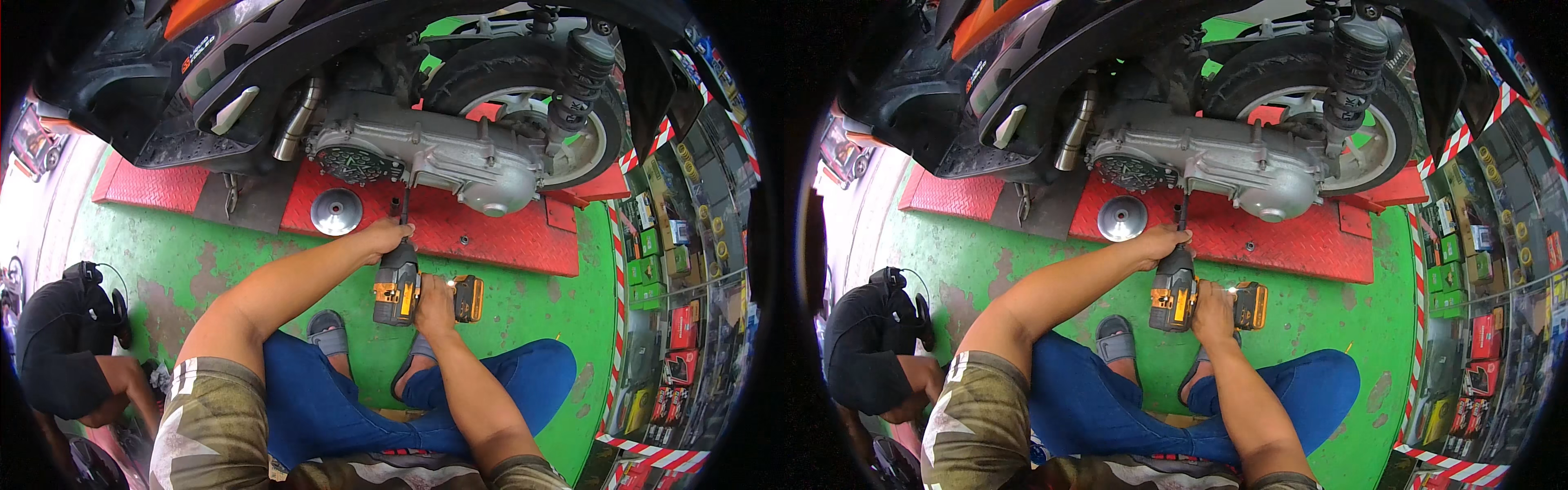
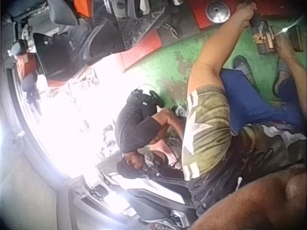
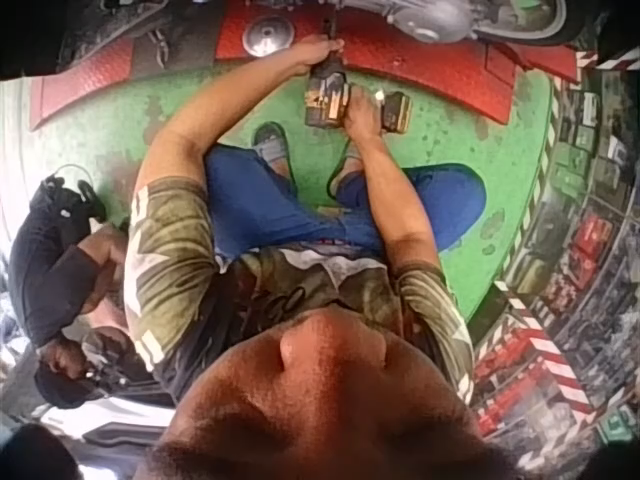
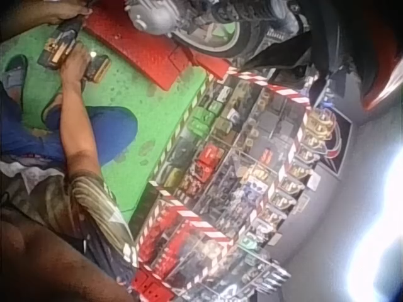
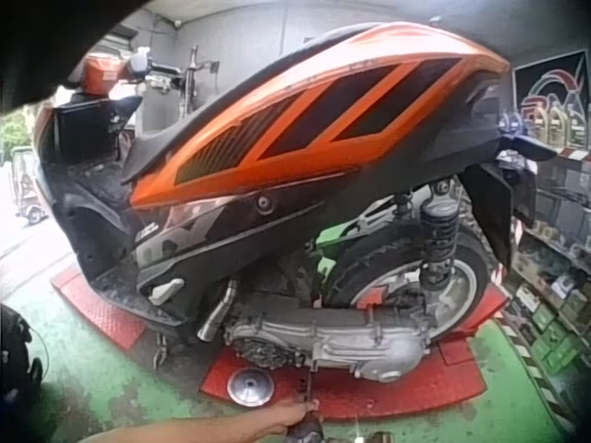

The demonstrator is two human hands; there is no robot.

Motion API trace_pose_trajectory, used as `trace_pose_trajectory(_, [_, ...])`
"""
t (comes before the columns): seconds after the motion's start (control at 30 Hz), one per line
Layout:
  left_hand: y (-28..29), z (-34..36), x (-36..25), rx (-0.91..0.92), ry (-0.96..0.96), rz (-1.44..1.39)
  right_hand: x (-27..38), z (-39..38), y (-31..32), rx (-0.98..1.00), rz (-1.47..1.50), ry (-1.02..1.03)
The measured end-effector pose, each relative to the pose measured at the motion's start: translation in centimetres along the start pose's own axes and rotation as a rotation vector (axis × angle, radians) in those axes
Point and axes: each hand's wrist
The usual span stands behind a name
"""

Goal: Removing screws and inspecting the internal components of a motorcycle CVT system.

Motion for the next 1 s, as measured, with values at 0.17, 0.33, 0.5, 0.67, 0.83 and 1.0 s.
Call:
trace_pose_trajectory(0.17, [0.2,0.0,0.0,-0.039,-0.034,0.091,0.3,-0.3,0.2,0.000,-0.039,0.021])
trace_pose_trajectory(0.33, [0.9,0.6,0.5,-0.032,-0.034,0.067,0.2,-0.3,0.0,-0.028,-0.050,0.043])
trace_pose_trajectory(0.5, [0.6,0.7,0.6,-0.021,-0.027,0.017,0.2,-0.4,0.2,-0.114,-0.033,0.045])
trace_pose_trajectory(0.67, [0.6,0.2,0.3,-0.012,-0.039,-0.014,0.0,-0.1,0.2,-0.075,-0.063,0.045])
trace_pose_trajectory(0.83, [0.2,-0.2,-0.3,0.007,-0.011,0.002,-0.1,-0.1,0.2,-0.043,-0.065,0.024])
trace_pose_trajectory(1.0, [-0.1,-0.8,-1.1,0.002,0.024,-0.025,0.1,-0.3,0.4,-0.031,-0.021,0.010])
Point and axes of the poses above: each hand's wrist, its own z-axis towards the middle knuckle, its own y-axis out of the back of the hand, x = y × z, and after that the axes turned 9 degrees about -z, right-handed
